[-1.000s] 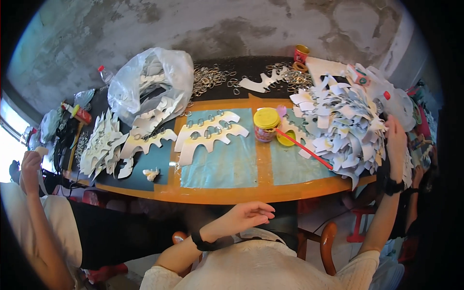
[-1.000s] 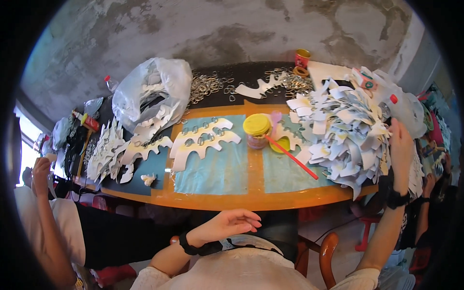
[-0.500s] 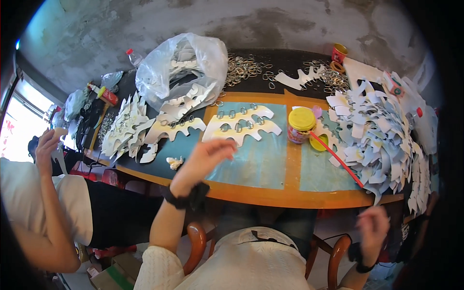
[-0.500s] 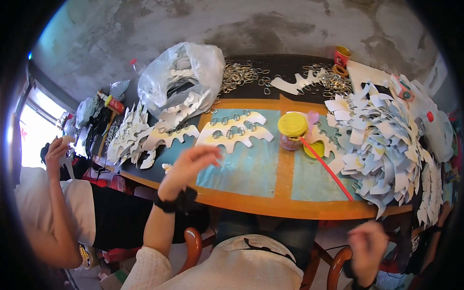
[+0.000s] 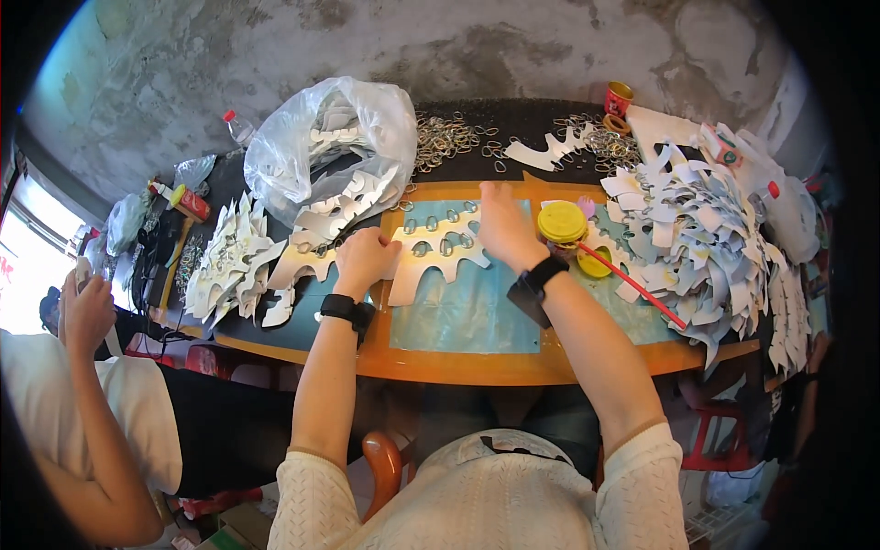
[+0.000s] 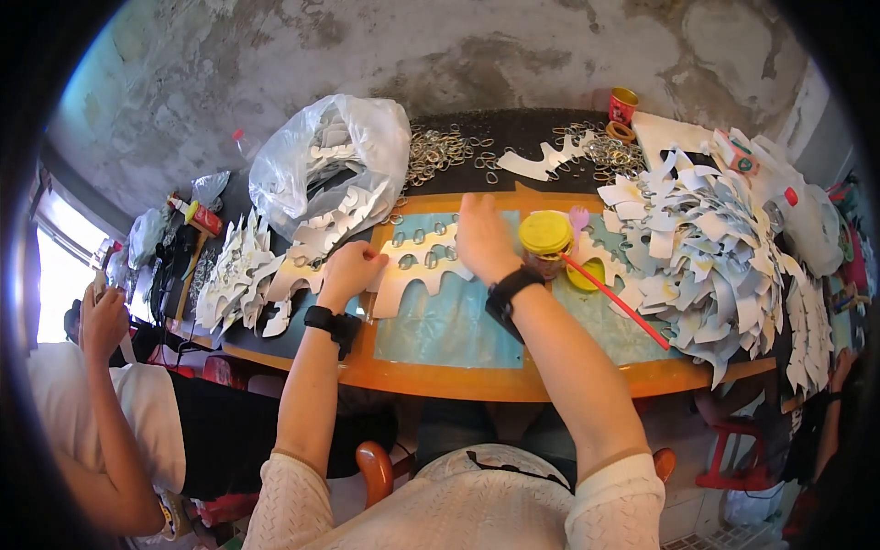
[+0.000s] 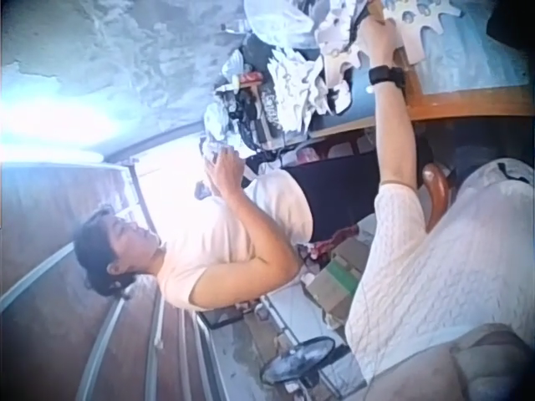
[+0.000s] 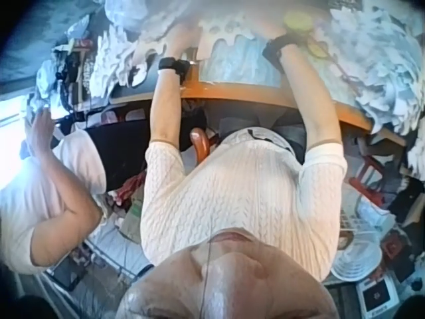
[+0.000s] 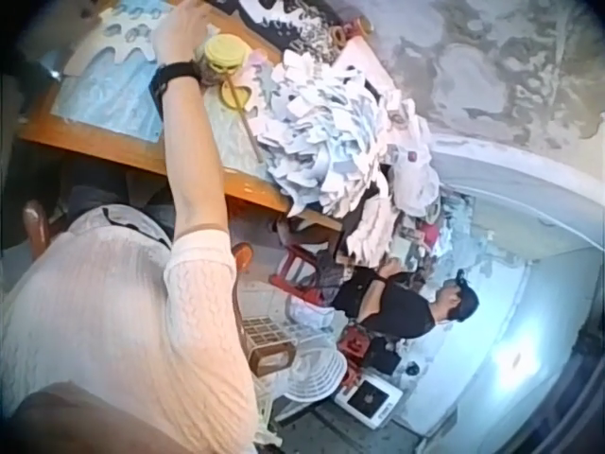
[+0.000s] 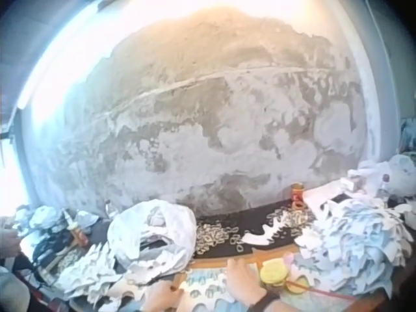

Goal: Assembling metal rings into pre-cut white shoe material pieces and organizing them on the table.

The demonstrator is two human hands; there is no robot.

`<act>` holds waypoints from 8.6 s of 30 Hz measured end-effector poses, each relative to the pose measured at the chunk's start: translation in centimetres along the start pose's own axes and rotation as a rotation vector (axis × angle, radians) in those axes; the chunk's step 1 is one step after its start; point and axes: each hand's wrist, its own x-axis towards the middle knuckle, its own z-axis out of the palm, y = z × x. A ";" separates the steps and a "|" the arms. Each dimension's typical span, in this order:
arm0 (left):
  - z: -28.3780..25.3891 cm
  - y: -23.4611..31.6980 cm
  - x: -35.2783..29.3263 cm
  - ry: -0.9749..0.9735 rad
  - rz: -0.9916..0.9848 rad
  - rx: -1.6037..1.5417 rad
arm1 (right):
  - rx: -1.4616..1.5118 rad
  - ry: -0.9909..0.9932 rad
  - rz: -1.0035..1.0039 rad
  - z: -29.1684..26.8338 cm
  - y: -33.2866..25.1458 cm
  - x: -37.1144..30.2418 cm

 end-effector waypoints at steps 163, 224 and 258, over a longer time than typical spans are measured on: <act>4.4 17.1 -13.9 -0.654 0.001 -1.449 | 0.567 0.512 -0.048 -7.1 4.2 -19.5; 4.2 17.9 -15.4 -0.511 0.525 -1.173 | 0.782 0.259 0.163 -12.2 5.3 -19.6; 5.5 17.9 -14.8 -0.419 0.505 -0.864 | 0.683 0.142 0.281 -11.1 5.1 -20.2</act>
